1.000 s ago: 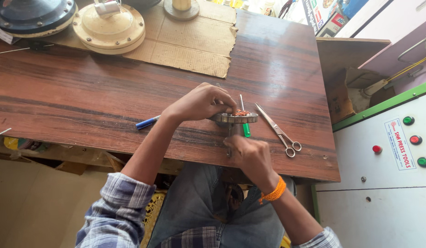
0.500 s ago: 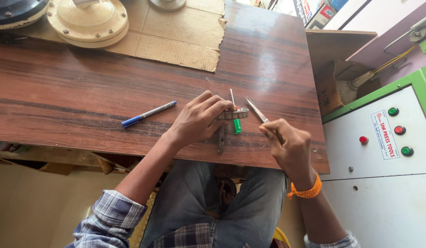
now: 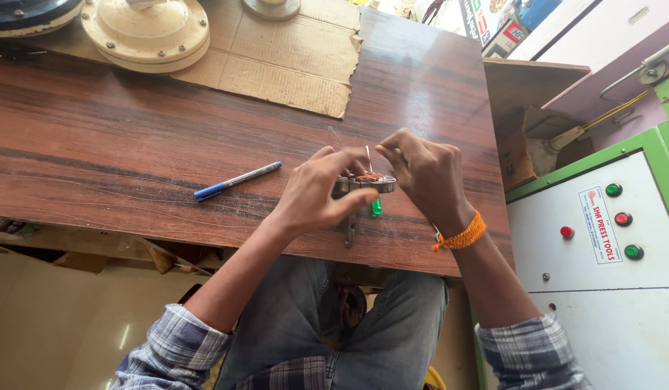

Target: The person sits at a wooden workbench and uses a pair of scissors to carefully trim and adjust copper windings on a small circular electrical component. The person repeatedly rotates the component and trims protruding wires, then sets the scissors down and continues adjusting the windings by hand.

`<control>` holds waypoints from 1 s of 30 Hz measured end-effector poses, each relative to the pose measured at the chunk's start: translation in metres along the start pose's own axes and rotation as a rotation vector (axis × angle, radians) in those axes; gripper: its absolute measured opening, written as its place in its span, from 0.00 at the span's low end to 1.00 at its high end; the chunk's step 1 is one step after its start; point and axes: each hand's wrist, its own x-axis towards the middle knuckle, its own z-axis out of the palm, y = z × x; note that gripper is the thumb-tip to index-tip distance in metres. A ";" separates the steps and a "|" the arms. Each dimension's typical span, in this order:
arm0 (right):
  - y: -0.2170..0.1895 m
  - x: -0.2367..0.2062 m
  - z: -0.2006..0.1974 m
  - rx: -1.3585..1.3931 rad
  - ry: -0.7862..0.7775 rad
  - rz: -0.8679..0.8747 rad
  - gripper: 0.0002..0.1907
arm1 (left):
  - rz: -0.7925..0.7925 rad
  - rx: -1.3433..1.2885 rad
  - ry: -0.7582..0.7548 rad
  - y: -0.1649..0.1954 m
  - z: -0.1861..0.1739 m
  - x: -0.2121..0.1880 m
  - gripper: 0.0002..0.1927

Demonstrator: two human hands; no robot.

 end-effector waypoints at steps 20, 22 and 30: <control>-0.050 -0.017 -0.014 0.394 -0.227 0.427 0.05 | -0.134 -0.101 -0.395 -0.027 -0.032 0.041 0.12; -0.055 -0.022 -0.015 0.378 -0.204 0.423 0.05 | -0.086 -0.070 -0.436 -0.024 -0.035 0.044 0.13; -0.057 -0.054 -0.002 0.405 -0.140 0.493 0.03 | -0.392 -0.294 -0.573 -0.020 -0.035 0.052 0.14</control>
